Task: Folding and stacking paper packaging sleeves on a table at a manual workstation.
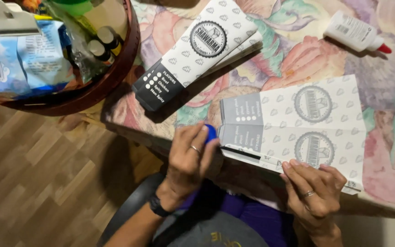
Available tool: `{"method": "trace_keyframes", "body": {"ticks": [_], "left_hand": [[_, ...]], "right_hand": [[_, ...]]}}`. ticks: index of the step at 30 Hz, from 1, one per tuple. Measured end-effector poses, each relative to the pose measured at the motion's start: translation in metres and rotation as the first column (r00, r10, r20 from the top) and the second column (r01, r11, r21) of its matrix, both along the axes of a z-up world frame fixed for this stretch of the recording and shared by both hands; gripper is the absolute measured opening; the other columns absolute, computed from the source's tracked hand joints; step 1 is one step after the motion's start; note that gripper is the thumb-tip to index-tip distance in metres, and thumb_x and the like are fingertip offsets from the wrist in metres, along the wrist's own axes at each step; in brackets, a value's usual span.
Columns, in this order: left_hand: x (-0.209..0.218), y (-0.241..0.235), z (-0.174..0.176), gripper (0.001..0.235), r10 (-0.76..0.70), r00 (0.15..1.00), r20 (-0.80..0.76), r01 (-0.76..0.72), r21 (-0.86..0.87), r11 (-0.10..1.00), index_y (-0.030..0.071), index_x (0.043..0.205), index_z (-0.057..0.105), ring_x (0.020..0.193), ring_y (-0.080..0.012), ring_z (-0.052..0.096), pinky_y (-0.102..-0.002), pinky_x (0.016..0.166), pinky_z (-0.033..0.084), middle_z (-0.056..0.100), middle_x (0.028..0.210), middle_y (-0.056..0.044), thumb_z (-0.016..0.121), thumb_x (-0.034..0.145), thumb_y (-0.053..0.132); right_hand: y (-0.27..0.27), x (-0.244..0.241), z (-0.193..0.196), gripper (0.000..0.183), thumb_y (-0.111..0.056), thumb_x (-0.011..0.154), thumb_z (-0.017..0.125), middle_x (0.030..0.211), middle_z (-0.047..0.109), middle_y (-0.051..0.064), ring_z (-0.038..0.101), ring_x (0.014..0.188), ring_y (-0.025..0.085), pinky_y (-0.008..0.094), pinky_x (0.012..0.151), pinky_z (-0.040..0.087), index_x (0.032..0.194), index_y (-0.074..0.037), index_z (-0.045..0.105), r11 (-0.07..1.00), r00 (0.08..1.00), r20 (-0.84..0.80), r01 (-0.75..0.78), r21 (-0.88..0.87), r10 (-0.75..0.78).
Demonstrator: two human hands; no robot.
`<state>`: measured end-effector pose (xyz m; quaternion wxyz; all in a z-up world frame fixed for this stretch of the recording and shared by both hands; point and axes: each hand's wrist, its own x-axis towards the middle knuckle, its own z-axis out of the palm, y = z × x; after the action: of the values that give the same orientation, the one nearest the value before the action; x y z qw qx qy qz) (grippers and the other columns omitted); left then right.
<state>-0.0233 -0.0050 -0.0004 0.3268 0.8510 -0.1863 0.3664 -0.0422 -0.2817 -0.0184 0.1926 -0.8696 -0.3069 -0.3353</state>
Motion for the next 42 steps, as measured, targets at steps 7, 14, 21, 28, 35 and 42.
{"method": "trace_keyframes", "body": {"ticks": [7, 14, 21, 28, 35, 42], "left_hand": [[-0.009, -0.065, -0.015, 0.013, -0.355, 0.935, -0.006, 0.353, -0.091, 0.931, -0.014, 0.112, 0.061, 0.103, -0.0468, 0.064, -0.055, 0.092, 0.056, 0.062, 0.117, -0.032, 0.058, 0.107, -0.001], [0.016, 0.024, -0.038, 0.027, -0.014, 0.999, -0.034, 0.014, 0.022, 1.0, -0.01, 0.12, 0.057, 0.099, -0.0427, 0.063, -0.055, 0.088, 0.053, 0.06, 0.117, -0.028, 0.069, 0.1, 0.004], [0.023, 0.022, -0.007, 0.026, -0.067, 0.985, -0.161, 0.088, 0.126, 0.988, -0.007, 0.128, 0.055, 0.143, -0.0593, 0.039, -0.069, 0.118, 0.041, 0.041, 0.149, -0.038, 0.053, 0.103, -0.001], [0.03, 0.02, 0.017, 0.012, -0.442, 0.87, -0.219, 0.493, 0.336, 0.803, -0.003, 0.094, 0.064, 0.083, -0.026, 0.049, -0.04, 0.072, 0.043, 0.056, 0.092, -0.012, 0.06, 0.104, -0.002], [0.041, 0.02, 0.046, 0.038, -0.401, 0.852, -0.335, 0.507, 0.716, 0.48, 0.017, 0.066, 0.052, 0.077, -0.019, 0.046, -0.035, 0.065, 0.037, 0.049, 0.079, -0.001, 0.062, 0.1, 0.005], [0.041, 0.008, 0.034, 0.041, -0.415, 0.883, -0.219, 0.385, 0.844, 0.373, 0.019, 0.062, 0.058, 0.064, -0.0167, 0.047, -0.032, 0.055, 0.037, 0.055, 0.069, -0.001, 0.066, 0.1, 0.006]], "right_hand": [[-0.004, -0.004, -0.002, 0.021, 0.0, 0.093, 0.085, 0.115, 0.077, 0.01, 0.068, 0.097, 0.02, 0.039, 0.105, 0.038, 0.112, -0.005, 0.078, 0.999, 0.998, -0.066, 0.0, -0.038, -0.003], [-0.005, -0.004, 0.002, 0.023, -0.005, 0.093, 0.086, 0.114, 0.077, 0.008, 0.068, 0.098, 0.02, 0.039, 0.109, 0.035, 0.114, -0.007, 0.078, 0.998, 0.997, -0.081, 0.003, -0.057, -0.007], [-0.003, -0.003, 0.015, 0.025, -0.009, 0.093, 0.084, 0.114, 0.076, 0.006, 0.068, 0.1, 0.02, 0.04, 0.109, 0.035, 0.117, -0.01, 0.076, 0.993, 0.992, -0.121, 0.008, -0.117, -0.022], [0.003, 0.005, 0.027, 0.019, -0.007, 0.094, 0.081, 0.102, 0.076, 0.004, 0.067, 0.086, 0.017, 0.042, 0.11, 0.034, 0.112, -0.01, 0.076, 0.991, 0.989, -0.147, -0.007, -0.136, -0.013], [0.0, 0.013, 0.036, 0.016, -0.008, 0.096, 0.073, 0.097, 0.076, 0.001, 0.062, 0.075, 0.018, 0.044, 0.111, 0.036, 0.112, -0.008, 0.075, 0.981, 0.983, -0.179, -0.063, -0.185, 0.029], [0.001, 0.021, 0.04, 0.011, -0.013, 0.098, 0.073, 0.087, 0.072, 0.0, 0.056, 0.065, 0.019, 0.046, 0.107, 0.04, 0.109, -0.01, 0.076, 0.966, 0.994, -0.089, -0.087, -0.245, 0.067]]}}
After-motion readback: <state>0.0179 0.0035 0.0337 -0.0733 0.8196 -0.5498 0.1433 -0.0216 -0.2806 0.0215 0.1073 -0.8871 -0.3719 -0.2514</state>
